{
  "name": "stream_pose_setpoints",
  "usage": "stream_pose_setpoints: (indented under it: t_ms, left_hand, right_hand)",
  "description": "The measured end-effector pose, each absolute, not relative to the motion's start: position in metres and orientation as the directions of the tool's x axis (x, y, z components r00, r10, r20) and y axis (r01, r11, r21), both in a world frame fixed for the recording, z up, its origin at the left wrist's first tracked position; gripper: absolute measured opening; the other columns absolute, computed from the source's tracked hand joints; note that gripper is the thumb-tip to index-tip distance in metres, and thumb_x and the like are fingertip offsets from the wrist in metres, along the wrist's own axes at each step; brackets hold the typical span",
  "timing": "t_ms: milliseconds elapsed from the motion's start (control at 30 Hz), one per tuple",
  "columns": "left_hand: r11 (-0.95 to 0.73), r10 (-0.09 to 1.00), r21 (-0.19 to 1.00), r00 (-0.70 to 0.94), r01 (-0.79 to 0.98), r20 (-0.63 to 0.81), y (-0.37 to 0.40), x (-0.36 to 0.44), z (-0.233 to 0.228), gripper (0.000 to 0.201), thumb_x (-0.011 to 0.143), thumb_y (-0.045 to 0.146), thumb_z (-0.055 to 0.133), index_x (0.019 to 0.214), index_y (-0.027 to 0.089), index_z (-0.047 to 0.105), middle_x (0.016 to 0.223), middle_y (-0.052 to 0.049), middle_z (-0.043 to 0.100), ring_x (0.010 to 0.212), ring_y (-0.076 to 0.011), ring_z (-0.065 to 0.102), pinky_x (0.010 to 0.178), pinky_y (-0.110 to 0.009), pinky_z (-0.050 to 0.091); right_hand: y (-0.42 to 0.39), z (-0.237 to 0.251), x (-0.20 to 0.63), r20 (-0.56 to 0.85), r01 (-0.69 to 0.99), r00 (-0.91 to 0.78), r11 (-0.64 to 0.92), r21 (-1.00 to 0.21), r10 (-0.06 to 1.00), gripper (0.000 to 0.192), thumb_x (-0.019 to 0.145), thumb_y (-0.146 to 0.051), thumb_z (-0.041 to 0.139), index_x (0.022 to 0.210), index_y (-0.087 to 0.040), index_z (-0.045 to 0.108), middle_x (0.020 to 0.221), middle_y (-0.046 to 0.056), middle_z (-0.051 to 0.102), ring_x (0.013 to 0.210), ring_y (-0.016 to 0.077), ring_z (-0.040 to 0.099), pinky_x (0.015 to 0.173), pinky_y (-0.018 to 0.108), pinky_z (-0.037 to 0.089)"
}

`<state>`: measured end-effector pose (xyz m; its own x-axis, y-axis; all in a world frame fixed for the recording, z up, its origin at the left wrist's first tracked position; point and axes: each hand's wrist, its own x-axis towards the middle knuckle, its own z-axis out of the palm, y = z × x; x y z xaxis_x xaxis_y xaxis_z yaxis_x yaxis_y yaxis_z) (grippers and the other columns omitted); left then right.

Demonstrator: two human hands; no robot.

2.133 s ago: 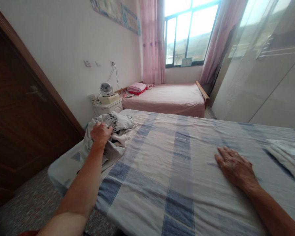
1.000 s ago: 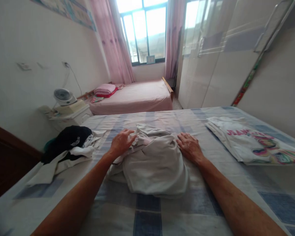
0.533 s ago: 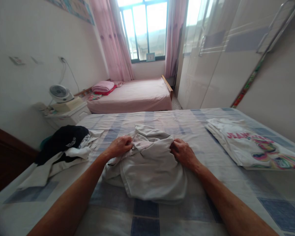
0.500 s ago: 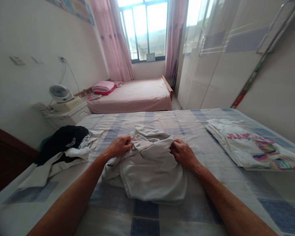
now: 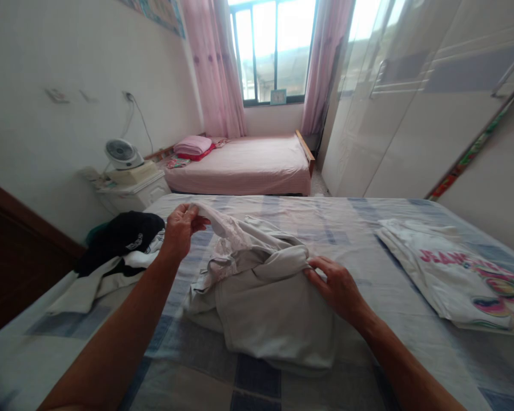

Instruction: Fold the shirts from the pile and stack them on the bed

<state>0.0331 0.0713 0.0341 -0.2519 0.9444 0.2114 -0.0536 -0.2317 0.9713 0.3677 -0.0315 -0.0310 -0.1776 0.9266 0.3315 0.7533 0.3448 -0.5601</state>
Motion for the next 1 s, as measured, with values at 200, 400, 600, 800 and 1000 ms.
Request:
stream_pose_setpoints:
  t_ms: [200, 400, 600, 800, 1000]
  left_hand:
    - [-0.271, 0.894, 0.959, -0.349, 0.081, 0.282, 0.083, 0.018, 0.029, 0.020, 0.076, 0.029, 0.052, 0.093, 0.018, 0.050, 0.086, -0.003, 0.067, 0.070, -0.0138, 0.065, 0.060, -0.023, 0.050]
    - [-0.190, 0.946, 0.726, -0.076, 0.661, 0.316, 0.083, 0.016, 0.018, 0.029, 0.076, 0.028, 0.055, 0.102, 0.016, 0.059, 0.110, -0.011, 0.065, 0.097, -0.0237, 0.063, 0.086, -0.036, 0.048]
    - [-0.428, 0.903, 0.522, 0.375, 0.738, 0.211, 0.068, 0.025, 0.016, 0.033, 0.074, 0.031, 0.064, 0.104, 0.020, 0.066, 0.117, -0.006, 0.065, 0.110, -0.0222, 0.058, 0.099, -0.031, 0.041]
    - [-0.591, 0.786, 0.382, 0.613, 0.710, 0.077, 0.056, 0.036, 0.018, 0.055, 0.062, 0.038, 0.077, 0.112, 0.023, 0.063, 0.125, -0.006, 0.057, 0.116, -0.0239, 0.052, 0.100, -0.031, 0.039]
    - [-0.581, 0.799, 0.332, 0.598, 0.743, 0.058, 0.058, 0.043, 0.008, 0.028, 0.071, 0.028, 0.066, 0.097, 0.020, 0.068, 0.115, -0.008, 0.060, 0.106, -0.0241, 0.056, 0.094, -0.032, 0.042]
  right_hand:
    - [-0.029, -0.035, 0.378, 0.315, 0.796, -0.073, 0.246, -0.554, 0.946, 0.030, 0.089, -0.043, 0.043, 0.078, -0.024, 0.062, 0.078, 0.001, 0.068, 0.074, 0.0178, 0.063, 0.067, 0.027, 0.046]
    - [-0.028, -0.037, 0.374, 0.333, 0.764, 0.012, 0.206, -0.611, 0.943, 0.026, 0.087, -0.040, 0.046, 0.097, -0.024, 0.064, 0.096, 0.004, 0.069, 0.081, 0.0180, 0.065, 0.066, 0.027, 0.050]
    - [-0.027, -0.043, 0.374, 0.325, 0.674, 0.005, 0.237, -0.700, 0.946, 0.039, 0.088, -0.033, 0.044, 0.125, -0.024, 0.051, 0.117, 0.009, 0.063, 0.088, 0.0169, 0.065, 0.068, 0.027, 0.053]
    - [-0.030, -0.041, 0.367, 0.367, 0.705, -0.073, 0.308, -0.638, 0.927, 0.041, 0.090, -0.036, 0.040, 0.128, -0.023, 0.052, 0.110, 0.008, 0.066, 0.093, 0.0178, 0.065, 0.079, 0.030, 0.053]
    - [-0.032, -0.037, 0.359, 0.351, 0.747, -0.136, 0.329, -0.578, 0.927, 0.039, 0.084, -0.039, 0.052, 0.120, -0.025, 0.057, 0.109, 0.004, 0.068, 0.084, 0.0174, 0.066, 0.074, 0.029, 0.053]
